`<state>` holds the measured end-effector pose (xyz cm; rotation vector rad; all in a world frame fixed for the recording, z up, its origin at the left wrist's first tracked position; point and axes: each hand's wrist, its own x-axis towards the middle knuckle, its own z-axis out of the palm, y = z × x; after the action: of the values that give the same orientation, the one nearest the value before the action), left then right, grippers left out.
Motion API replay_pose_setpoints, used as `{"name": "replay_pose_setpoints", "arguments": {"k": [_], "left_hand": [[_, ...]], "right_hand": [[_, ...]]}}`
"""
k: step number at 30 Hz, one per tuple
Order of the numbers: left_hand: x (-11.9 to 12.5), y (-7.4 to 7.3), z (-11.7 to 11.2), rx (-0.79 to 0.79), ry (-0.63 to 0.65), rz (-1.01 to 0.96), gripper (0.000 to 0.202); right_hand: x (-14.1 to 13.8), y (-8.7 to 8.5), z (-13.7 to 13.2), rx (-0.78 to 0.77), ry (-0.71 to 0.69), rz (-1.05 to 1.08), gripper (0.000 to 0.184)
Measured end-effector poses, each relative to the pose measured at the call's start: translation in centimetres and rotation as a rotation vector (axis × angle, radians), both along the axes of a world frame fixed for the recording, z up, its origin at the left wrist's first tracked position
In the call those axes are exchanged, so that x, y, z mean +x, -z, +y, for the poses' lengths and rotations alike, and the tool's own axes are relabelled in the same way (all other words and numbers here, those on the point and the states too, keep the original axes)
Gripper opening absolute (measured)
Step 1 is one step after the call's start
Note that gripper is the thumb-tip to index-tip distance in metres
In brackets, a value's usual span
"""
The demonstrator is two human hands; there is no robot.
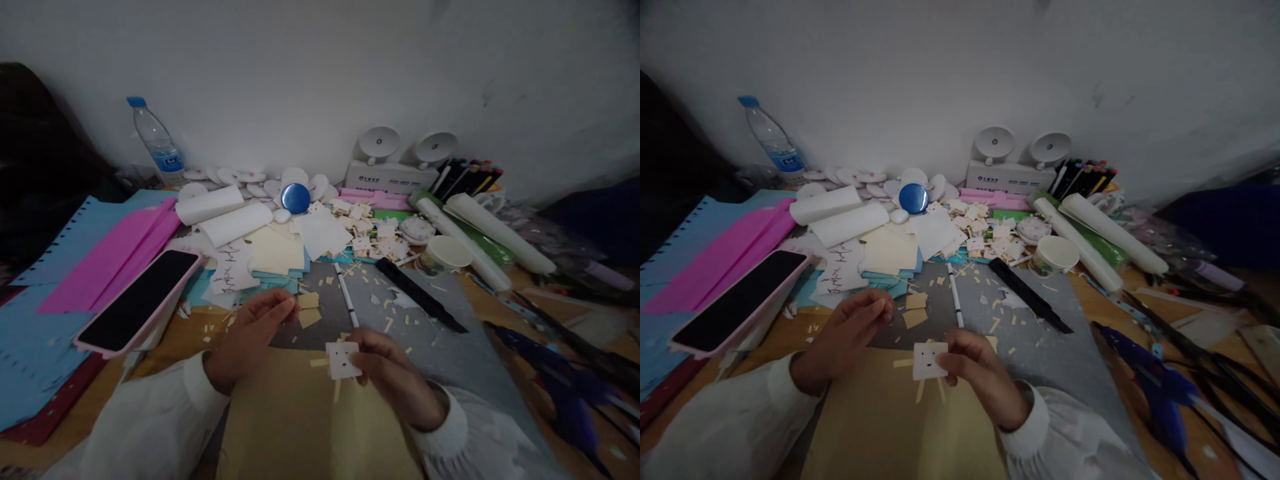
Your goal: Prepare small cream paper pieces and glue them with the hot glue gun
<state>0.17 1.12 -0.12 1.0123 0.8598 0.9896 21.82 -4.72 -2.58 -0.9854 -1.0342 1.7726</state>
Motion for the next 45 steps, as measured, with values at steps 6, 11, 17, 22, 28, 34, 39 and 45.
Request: {"name": "replay_pose_setpoints", "arguments": {"k": [6,11,17,22,28,34,39,45], "left_hand": [[0.0,-0.2,-0.3,-0.115,0.225,-0.218,0.022],[0.0,0.2,-0.3,-0.134,0.247,-0.168,0.022],[0.3,0.4,-0.1,-0.149,0.229,-0.218,0.025],[0.2,0.2,0.3,-0.007,-0.011,0.085,0.028],[-0.7,0.8,1.3,0.263,-0.135,0.439,0.020],[-0.6,-1.3,2.3,0.578,-0.178,0.680,0.028],[-0.3,-3.8,1.2,0.551,-0.114,0.730,0.027],[0.3,-4.5,-1.7,0.761,0.203,0.736,0.018]], "right_hand": [[0.0,0.1,0.0,0.044,0.005,-0.071,0.029],[-0.6,-1.1,-0.1,0.154,0.052,-0.238,0.034],[-1.0,-1.3,-0.4,0.276,0.095,-0.303,0.028],[-0.9,-1.1,-0.3,0.304,0.168,-0.317,0.027],[-0.8,-1.3,-0.2,0.243,0.142,-0.311,0.037],[-0.7,-1.3,-0.2,0.159,0.126,-0.237,0.046],[-0.9,-1.5,-0.4,0.187,0.108,-0.197,0.045],[-1.3,-1.5,-0.5,0.261,0.090,-0.210,0.040]]}}
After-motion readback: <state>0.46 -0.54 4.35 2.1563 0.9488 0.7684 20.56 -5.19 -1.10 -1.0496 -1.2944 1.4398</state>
